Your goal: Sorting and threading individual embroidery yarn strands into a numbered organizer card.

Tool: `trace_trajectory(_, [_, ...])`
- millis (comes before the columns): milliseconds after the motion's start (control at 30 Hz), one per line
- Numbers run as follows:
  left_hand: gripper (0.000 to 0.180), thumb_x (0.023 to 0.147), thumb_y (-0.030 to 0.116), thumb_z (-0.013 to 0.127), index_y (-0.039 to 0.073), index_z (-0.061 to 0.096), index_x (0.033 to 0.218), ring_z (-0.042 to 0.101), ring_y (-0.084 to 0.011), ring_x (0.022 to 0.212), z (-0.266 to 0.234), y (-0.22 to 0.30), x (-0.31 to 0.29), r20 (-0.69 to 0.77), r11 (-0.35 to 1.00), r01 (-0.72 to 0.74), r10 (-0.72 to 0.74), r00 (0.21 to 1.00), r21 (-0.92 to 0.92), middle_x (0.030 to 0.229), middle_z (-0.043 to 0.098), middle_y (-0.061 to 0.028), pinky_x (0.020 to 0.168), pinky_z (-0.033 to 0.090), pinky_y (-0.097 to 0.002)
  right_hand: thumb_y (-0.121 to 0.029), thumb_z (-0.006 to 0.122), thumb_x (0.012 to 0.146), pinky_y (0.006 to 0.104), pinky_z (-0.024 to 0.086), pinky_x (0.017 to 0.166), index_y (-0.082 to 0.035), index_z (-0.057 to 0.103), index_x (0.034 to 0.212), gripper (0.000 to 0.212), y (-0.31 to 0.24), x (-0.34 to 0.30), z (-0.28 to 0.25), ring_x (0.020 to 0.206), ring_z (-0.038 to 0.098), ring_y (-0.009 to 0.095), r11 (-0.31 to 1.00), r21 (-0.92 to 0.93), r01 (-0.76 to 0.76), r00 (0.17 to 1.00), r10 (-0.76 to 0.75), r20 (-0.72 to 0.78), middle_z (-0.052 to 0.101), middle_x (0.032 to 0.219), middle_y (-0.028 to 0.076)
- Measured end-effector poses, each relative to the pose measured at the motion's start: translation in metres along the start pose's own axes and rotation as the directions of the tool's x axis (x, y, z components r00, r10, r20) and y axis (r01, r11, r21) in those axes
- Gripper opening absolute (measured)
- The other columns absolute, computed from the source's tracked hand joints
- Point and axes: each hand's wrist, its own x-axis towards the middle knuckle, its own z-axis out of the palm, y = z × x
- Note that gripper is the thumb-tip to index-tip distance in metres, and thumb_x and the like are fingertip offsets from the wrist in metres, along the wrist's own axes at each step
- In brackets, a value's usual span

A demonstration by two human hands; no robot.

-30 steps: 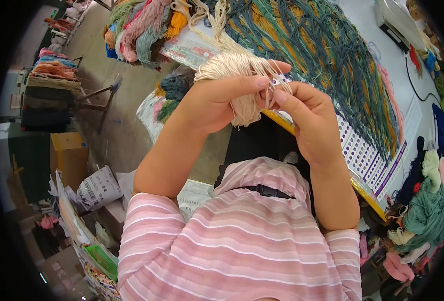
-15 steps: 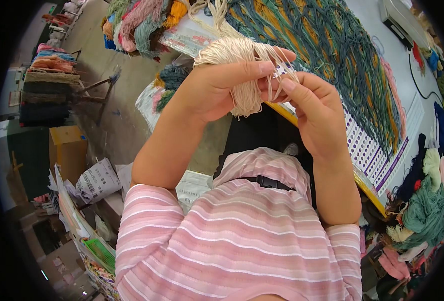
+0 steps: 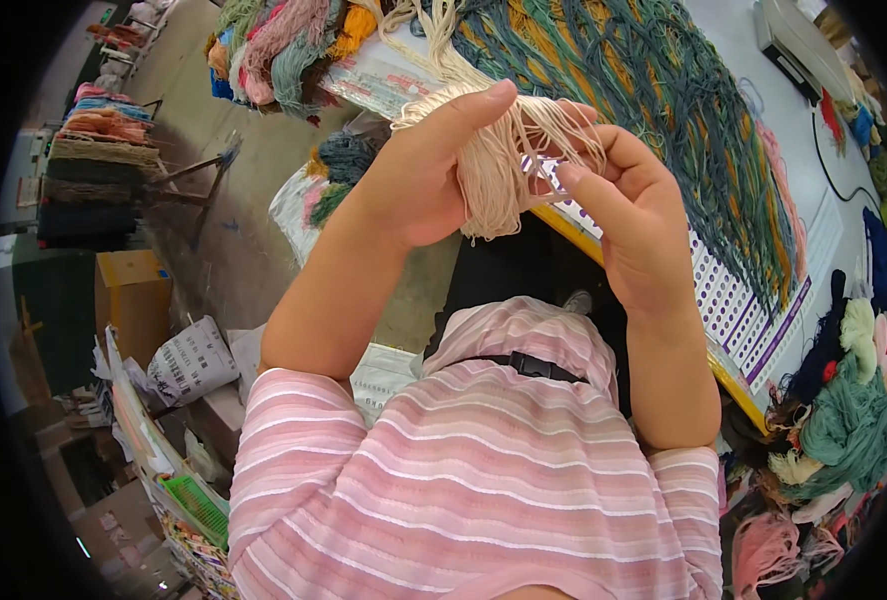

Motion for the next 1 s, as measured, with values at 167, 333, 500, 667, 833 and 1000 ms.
trace_trajectory(167, [0.049, 0.093, 0.036, 0.043, -0.006, 0.052, 0.117, 0.059, -0.0185, 0.095, 0.000, -0.001, -0.002, 0.029, 0.999, -0.040, 0.040, 0.999, -0.004, 0.110, 0.059, -0.0125, 0.084, 0.048, -0.0324, -0.003, 0.059, 0.081, 0.0241, 0.042, 0.080, 0.003, 0.059, 0.096, 0.016, -0.001, 0.000, -0.002, 0.086, 0.055, 0.009, 0.993, -0.110, -0.034, 0.999, 0.036, 0.012, 0.062, 0.096, 0.007])
trace_trajectory(333, [0.051, 0.095, 0.035, 0.039, -0.008, 0.050, 0.119, 0.058, -0.0196, 0.100, 0.000, -0.001, 0.000, 0.077, 0.999, -0.048, 0.048, 0.996, -0.001, 0.112, 0.058, -0.0134, 0.088, 0.045, -0.0319, -0.003, 0.057, 0.083, 0.0241, 0.041, 0.080, 0.001, 0.058, 0.090, 0.007, 0.002, 0.000, -0.002, 0.086, 0.055, 0.009, 0.999, -0.048, 0.016, 0.999, -0.019, -0.050, 0.063, 0.090, 0.006])
trace_trajectory(500, [0.054, 0.095, 0.036, 0.037, -0.008, 0.046, 0.123, 0.057, -0.0190, 0.102, -0.002, -0.003, -0.001, 0.148, 0.998, -0.058, 0.058, 0.987, -0.005, 0.114, 0.057, -0.0131, 0.090, 0.044, -0.0314, -0.006, 0.054, 0.085, 0.0260, 0.040, 0.084, 0.001, 0.058, 0.092, 0.011, 0.005, -0.001, -0.007, 0.089, 0.055, 0.010, 1.000, -0.021, 0.016, 1.000, -0.017, -0.023, 0.063, 0.092, 0.007])
trace_trajectory(667, [0.055, 0.095, 0.037, 0.036, -0.007, 0.044, 0.126, 0.056, -0.0174, 0.102, 0.003, -0.002, -0.004, 0.141, 0.999, -0.027, 0.023, 0.990, 0.025, 0.117, 0.056, -0.0122, 0.088, 0.044, -0.0301, -0.007, 0.058, 0.083, 0.0253, 0.043, 0.081, 0.004, 0.059, 0.102, 0.022, -0.001, -0.002, 0.007, 0.086, 0.057, 0.011, 1.000, -0.015, 0.009, 0.999, -0.010, -0.052, 0.063, 0.093, 0.007])
trace_trajectory(833, [0.069, 0.093, 0.048, 0.031, -0.010, 0.033, 0.132, 0.047, -0.0245, 0.119, 0.006, -0.002, -0.004, 0.162, 0.993, -0.008, -0.012, 0.987, 0.119, 0.139, 0.034, -0.0201, 0.095, 0.040, -0.0352, -0.008, 0.062, 0.082, 0.0254, 0.045, 0.075, 0.002, 0.063, 0.100, 0.020, 0.002, 0.000, 0.006, 0.082, 0.058, 0.010, 0.991, -0.130, -0.025, 0.999, 0.021, -0.034, 0.064, 0.091, 0.005])
trace_trajectory(1000, [0.063, 0.094, 0.044, 0.034, -0.007, 0.037, 0.131, 0.050, -0.0212, 0.113, 0.004, -0.004, -0.005, 0.164, 0.997, -0.006, -0.006, 0.986, 0.077, 0.133, 0.042, -0.0149, 0.092, 0.042, -0.0333, -0.009, 0.060, 0.084, 0.0259, 0.046, 0.070, -0.001, 0.064, 0.096, 0.015, 0.007, 0.000, 0.007, 0.078, 0.058, 0.010, 0.995, 0.087, -0.057, 0.997, 0.060, -0.038, 0.064, 0.090, 0.004])
